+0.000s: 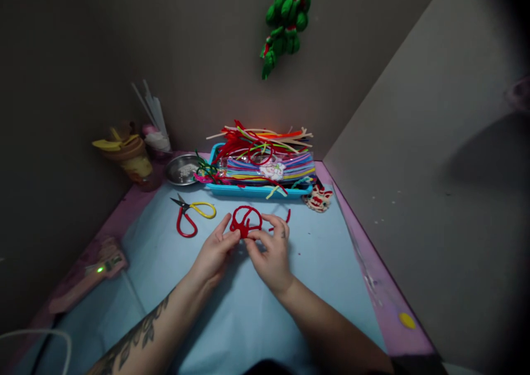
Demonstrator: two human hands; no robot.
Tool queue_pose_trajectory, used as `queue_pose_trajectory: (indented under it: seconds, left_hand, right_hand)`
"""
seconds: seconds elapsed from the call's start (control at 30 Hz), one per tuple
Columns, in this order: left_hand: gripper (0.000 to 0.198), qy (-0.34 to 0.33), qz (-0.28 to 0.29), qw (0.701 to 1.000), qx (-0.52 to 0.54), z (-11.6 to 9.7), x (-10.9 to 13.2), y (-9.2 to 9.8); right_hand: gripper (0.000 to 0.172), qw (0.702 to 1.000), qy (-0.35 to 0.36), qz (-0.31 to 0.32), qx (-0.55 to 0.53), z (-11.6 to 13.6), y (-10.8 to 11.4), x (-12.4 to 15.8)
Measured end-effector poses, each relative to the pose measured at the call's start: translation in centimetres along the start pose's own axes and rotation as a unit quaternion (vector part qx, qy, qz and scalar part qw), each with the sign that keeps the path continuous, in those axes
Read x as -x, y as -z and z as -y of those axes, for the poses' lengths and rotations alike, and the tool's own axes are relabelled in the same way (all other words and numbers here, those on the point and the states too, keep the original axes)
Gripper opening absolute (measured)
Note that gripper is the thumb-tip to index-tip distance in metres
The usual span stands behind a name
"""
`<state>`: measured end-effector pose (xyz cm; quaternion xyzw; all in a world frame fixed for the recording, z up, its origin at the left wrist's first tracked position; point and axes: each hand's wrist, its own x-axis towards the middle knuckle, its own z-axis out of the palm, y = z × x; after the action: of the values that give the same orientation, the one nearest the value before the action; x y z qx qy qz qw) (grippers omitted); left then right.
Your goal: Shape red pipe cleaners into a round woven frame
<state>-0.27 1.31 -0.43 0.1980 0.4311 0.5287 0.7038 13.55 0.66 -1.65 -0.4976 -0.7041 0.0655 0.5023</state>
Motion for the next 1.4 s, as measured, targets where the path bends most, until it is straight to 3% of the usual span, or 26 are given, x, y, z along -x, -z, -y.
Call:
queue_pose_trajectory:
  seconds: [0.2, 0.5, 0.7, 1.1, 1.4]
  left_hand:
    - [0.112, -0.008, 0.001, 1.0, -0.006, 0.4, 0.3, -0.5]
    - [0.106, -0.078, -0.022, 0.995, -0.05, 0.6, 0.3, -0.5]
    - [0.113, -0.078, -0.025, 0.992, -0.091, -0.2, 0.3, -0.2]
    - [0.112, -0.086, 0.005, 0.983, -0.161, -0.3, 0.4, -0.1]
    - [0.11, -0.078, 0.009, 0.982, -0.173, -0.6, 0.2, 0.5]
  right_hand:
    - [0.009, 1.0, -0.014, -0.001, -0.009, -0.1, -0.3, 0.2]
    - [0.011, 0.999, -0.03, 0.007, -0.025, 0.1, -0.5, 0.1]
    - [0.002, 0.998, -0.039, -0.004, -0.054, -0.8, 0.5, -0.4]
    - [0.011, 0.997, -0.026, 0.061, -0.044, -1.0, 0.6, -0.4]
    - [0.002, 0.999, -0.006, 0.038, -0.021, -1.4, 0.6, -0.3]
